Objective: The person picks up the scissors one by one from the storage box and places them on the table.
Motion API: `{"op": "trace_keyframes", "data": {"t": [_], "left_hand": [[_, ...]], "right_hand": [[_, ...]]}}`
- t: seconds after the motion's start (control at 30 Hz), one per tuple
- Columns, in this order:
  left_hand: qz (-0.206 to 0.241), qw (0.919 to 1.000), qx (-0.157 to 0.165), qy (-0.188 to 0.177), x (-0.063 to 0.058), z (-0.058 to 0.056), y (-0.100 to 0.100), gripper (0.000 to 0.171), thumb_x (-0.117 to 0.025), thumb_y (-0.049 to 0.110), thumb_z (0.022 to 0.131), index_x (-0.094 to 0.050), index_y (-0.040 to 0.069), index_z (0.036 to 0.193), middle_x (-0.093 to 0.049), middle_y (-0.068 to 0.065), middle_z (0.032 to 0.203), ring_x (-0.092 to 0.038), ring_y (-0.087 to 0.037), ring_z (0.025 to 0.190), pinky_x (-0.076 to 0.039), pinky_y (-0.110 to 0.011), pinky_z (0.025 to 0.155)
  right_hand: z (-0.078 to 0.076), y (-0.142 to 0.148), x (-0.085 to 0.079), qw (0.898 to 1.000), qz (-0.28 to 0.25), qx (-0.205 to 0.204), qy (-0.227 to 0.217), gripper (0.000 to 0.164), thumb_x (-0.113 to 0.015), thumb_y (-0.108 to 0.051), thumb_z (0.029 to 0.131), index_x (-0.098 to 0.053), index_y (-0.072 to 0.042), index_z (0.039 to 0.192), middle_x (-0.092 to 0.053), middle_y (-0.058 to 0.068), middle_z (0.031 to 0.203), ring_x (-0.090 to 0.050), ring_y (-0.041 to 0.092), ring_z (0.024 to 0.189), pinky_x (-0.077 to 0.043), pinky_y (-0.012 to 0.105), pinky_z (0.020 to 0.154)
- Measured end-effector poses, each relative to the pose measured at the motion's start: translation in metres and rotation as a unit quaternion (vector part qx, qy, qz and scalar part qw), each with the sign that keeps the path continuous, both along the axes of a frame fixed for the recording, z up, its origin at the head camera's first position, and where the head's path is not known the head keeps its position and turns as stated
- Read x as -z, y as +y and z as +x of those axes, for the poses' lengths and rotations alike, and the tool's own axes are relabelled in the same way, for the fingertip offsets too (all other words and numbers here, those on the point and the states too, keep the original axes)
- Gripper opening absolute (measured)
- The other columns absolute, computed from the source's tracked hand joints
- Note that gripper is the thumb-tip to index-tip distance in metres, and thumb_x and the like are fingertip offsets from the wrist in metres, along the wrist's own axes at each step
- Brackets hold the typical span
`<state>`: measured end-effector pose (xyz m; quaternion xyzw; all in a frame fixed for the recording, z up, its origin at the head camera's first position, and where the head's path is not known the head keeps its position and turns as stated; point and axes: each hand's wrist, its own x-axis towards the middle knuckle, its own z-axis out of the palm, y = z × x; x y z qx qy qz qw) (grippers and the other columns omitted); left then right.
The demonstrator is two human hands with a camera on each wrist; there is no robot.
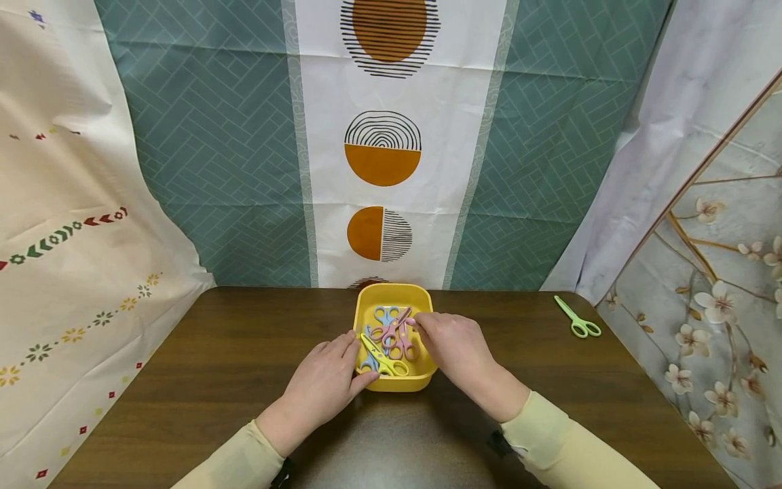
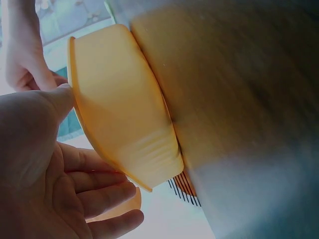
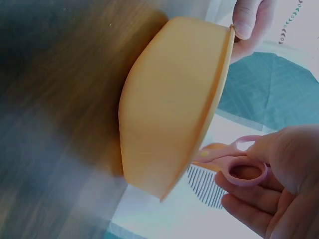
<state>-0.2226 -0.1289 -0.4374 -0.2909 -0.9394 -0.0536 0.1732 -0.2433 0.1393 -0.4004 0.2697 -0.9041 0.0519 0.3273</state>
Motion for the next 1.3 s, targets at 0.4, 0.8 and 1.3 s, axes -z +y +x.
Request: {"op": "trace_keyframes", "data": {"t": [0.4, 0.8, 1.3], "left_hand": [[0.007, 0.9999, 0.003, 0.007, 0.0, 0.001, 0.0, 0.076, -0.071, 0.056, 0.106, -0.064, -0.009, 0.145, -0.064, -0.024, 0.149, -0.062, -0.036, 0.138, -0.053, -0.051, 0.111], [0.004, 1.0, 0.003, 0.006, 0.001, 0.001, 0.0, 0.076, -0.071, 0.055, 0.106, -0.064, -0.009, 0.146, -0.063, -0.025, 0.15, -0.062, -0.037, 0.138, -0.053, -0.05, 0.111], [0.007, 0.9998, 0.007, 0.015, 0.0, 0.0, -0.001, 0.076, -0.072, 0.055, 0.105, -0.064, -0.01, 0.145, -0.064, -0.025, 0.149, -0.063, -0.037, 0.136, -0.053, -0.05, 0.11]], "right_hand": [[0.006, 0.025, -0.009, 0.999, -0.036, -0.006, 0.031, 0.014, -0.087, -0.019, 0.099, -0.08, -0.011, 0.108, -0.082, 0.001, 0.093, -0.076, 0.022, 0.074, -0.062, 0.04, 0.063], [0.007, 0.053, -0.012, 0.995, -0.057, -0.021, 0.074, 0.022, -0.091, -0.013, 0.093, -0.082, -0.013, 0.113, -0.083, 0.0, 0.101, -0.08, 0.022, 0.084, -0.065, 0.043, 0.068], [0.0, 0.086, -0.001, 0.996, -0.036, 0.006, 0.075, 0.02, -0.093, -0.01, 0.09, -0.083, -0.017, 0.107, -0.082, -0.002, 0.096, -0.078, 0.023, 0.078, -0.061, 0.043, 0.06]]}}
